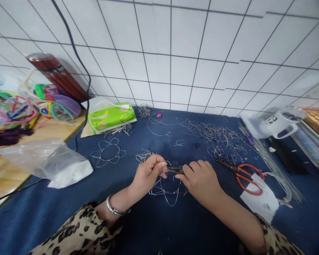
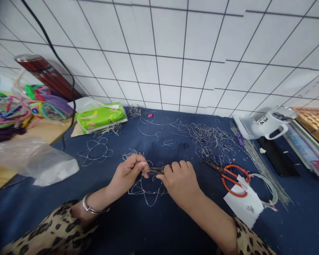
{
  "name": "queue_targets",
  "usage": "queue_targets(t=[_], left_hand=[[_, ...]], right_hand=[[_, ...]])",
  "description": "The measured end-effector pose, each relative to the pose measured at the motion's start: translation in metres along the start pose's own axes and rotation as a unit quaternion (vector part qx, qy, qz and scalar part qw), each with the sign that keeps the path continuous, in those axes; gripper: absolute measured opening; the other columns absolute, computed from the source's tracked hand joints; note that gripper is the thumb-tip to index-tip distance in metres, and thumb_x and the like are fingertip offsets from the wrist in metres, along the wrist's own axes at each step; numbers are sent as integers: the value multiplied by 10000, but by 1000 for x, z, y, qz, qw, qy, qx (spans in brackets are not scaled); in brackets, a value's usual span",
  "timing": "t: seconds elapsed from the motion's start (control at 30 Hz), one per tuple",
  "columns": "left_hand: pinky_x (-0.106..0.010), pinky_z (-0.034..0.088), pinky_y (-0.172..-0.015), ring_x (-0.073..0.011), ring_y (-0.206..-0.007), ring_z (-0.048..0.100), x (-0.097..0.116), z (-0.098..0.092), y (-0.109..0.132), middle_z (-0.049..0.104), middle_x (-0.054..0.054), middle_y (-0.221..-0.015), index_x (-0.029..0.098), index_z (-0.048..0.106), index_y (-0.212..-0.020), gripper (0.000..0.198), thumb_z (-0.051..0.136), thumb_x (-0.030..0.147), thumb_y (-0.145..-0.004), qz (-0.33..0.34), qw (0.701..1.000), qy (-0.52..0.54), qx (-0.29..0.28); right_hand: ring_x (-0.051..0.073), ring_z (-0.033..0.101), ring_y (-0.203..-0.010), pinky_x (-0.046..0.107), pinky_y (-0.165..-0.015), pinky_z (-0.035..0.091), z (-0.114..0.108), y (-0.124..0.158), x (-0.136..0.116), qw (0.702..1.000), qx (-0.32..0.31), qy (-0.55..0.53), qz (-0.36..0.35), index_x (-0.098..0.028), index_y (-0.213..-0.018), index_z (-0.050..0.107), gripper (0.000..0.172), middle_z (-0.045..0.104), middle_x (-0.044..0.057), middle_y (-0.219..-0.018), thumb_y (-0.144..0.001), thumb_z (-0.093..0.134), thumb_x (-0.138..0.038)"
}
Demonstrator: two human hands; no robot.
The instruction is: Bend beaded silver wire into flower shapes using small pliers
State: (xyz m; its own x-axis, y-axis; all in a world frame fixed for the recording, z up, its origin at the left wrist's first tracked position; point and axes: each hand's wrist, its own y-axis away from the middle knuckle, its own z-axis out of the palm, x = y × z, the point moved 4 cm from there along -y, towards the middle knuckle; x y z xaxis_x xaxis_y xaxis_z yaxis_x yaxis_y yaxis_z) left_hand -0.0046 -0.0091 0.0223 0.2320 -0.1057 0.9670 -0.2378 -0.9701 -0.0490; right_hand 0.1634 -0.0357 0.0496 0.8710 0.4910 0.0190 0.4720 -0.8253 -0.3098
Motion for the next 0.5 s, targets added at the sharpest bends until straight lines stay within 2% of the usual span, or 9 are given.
queue_targets(t=[0.33, 0.5], left_hand=[[-231, 473, -598, -104, -560, 597, 3, -2, 2, 602, 13, -605, 164, 500, -807, 149, 427, 262, -892, 41, 998, -50, 4], [-232, 468, -597, -103, -562, 598, 4, -2, 3, 601, 15, -607, 164, 493, -813, 133, 425, 244, -894, 43, 998, -43, 0]], right_hand=[[153, 433, -660, 297, -637, 250, 3, 2, -1, 1000, 1, -8, -12, -163, -813, 607, 348, 535, 43, -670, -883, 403, -436], [155, 421, -653, 303, -628, 245, 1, 3, -3, 1000, 1, -2, -17, -159, -798, 597, 338, 524, 45, -659, -885, 405, -423]])
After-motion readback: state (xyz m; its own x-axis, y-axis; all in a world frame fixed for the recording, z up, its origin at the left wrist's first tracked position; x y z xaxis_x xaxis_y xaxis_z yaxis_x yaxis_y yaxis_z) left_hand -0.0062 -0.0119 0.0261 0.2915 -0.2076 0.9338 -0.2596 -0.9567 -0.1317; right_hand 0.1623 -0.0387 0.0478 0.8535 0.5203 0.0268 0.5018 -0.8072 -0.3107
